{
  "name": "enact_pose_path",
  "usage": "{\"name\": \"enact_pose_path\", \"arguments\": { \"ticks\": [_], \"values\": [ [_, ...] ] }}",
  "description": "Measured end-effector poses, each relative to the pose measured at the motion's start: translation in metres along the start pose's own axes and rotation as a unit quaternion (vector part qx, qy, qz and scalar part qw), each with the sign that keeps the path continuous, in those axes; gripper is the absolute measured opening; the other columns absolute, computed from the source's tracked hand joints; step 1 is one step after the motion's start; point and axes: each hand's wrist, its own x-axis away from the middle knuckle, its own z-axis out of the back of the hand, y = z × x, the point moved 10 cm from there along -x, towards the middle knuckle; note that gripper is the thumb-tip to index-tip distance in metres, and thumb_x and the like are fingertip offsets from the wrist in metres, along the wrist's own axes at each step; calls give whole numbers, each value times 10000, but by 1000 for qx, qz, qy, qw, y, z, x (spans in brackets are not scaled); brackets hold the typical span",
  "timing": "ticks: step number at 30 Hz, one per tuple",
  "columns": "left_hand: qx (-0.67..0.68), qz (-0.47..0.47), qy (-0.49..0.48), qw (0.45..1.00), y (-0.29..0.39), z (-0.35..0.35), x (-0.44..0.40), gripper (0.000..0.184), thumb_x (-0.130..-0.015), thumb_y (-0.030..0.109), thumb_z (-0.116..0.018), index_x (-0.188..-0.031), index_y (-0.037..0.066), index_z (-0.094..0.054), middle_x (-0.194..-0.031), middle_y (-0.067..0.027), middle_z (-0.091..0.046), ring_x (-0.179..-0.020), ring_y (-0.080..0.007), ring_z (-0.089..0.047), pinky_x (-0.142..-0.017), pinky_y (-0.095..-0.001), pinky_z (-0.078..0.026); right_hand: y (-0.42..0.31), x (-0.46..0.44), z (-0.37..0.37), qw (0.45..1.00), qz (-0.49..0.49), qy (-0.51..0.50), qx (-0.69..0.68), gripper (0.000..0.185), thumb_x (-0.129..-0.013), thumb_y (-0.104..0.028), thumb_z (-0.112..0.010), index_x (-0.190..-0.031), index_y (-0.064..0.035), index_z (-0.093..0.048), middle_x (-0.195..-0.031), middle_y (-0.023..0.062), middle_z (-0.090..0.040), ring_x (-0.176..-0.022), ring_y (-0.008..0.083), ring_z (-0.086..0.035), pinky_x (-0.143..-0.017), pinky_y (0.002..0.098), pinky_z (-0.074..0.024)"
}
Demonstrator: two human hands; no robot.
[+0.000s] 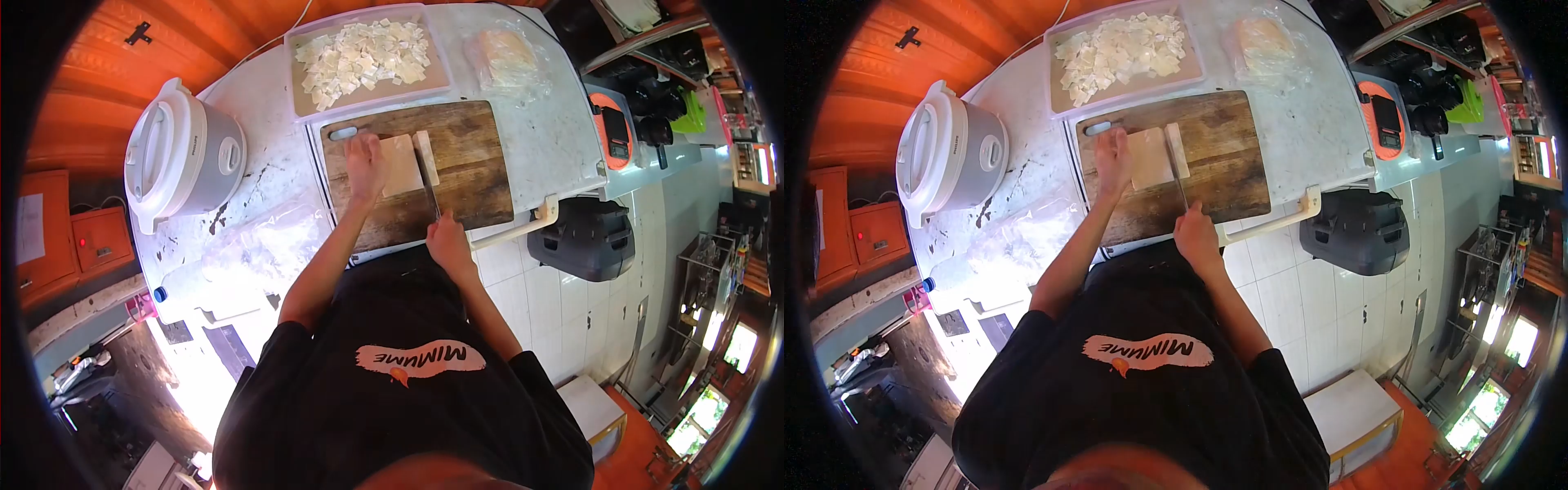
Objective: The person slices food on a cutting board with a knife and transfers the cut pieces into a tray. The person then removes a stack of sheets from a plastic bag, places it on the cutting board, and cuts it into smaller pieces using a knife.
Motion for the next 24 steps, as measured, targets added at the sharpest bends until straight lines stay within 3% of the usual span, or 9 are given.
{"name": "enact_pose_path", "arguments": {
  "ticks": [2,3,7,9,11,13,17,24],
  "values": [
    [134,222,-90,962,-57,-21,34,244,-958,208,-528,-986,-27,-589,-903,-156,-598,-840,-309,-585,-734,-402,-470,2,21,11,1000,-1,-10,9,233,-887,-148,-520,-999,42,-443,-755,320,-623,-740,492,-625,-651,562,-520],
    [133,225,-90,961,-63,-22,44,244,-958,208,-528,-986,-27,-589,-903,-156,-598,-840,-309,-585,-734,-402,-470,3,33,17,1000,-3,-18,16,214,-890,-140,-512,-987,40,-447,-739,316,-620,-725,491,-622,-640,565,-514],
    [124,160,-106,974,-51,-16,50,359,-973,223,-521,-1230,-27,-520,-1093,-169,-585,-995,-281,-592,-840,-373,-473,7,68,38,998,3,-34,-59,200,-925,-159,-498,-956,37,-470,-703,304,-607,-692,482,-616,-590,551,-490],
    [117,140,-99,978,-43,-14,52,424,-980,223,-513,-1321,-25,-472,-1182,-178,-573,-1062,-278,-587,-891,-363,-470,5,73,64,989,-43,-11,-140,245,-958,-192,-497,-953,53,-513,-703,276,-614,-670,455,-627,-551,489,-458],
    [225,172,-111,953,-48,-23,54,485,-997,185,-473,-1429,-5,-358,-1382,-169,-473,-1261,-260,-480,-1050,-338,-369,2,52,84,983,22,99,-153,267,-970,-208,-494,-918,50,-538,-674,262,-589,-657,433,-619,-563,484,-438],
    [235,171,-117,950,-52,-30,54,477,-1008,169,-452,-1440,0,-344,-1425,-146,-439,-1316,-239,-412,-1089,-327,-307,3,14,82,987,53,109,-105,259,-951,-194,-488,-875,47,-544,-707,305,-593,-709,494,-599,-585,551,-462],
    [277,140,-125,942,-52,-42,48,483,-1020,133,-410,-1470,6,-294,-1494,-114,-373,-1416,-216,-264,-1157,-316,-155,6,-36,52,988,84,97,-85,238,-928,-165,-490,-853,51,-555,-726,302,-602,-724,495,-602,-623,564,-472],
    [279,123,-111,946,-49,-51,49,500,-1018,124,-396,-1482,1,-258,-1535,-119,-286,-1437,-212,-200,-1163,-322,-111,-16,-49,26,991,93,87,-29,174,-896,-118,-493,-866,34,-572,-726,292,-610,-719,487,-604,-631,555,-489]
  ]
}}
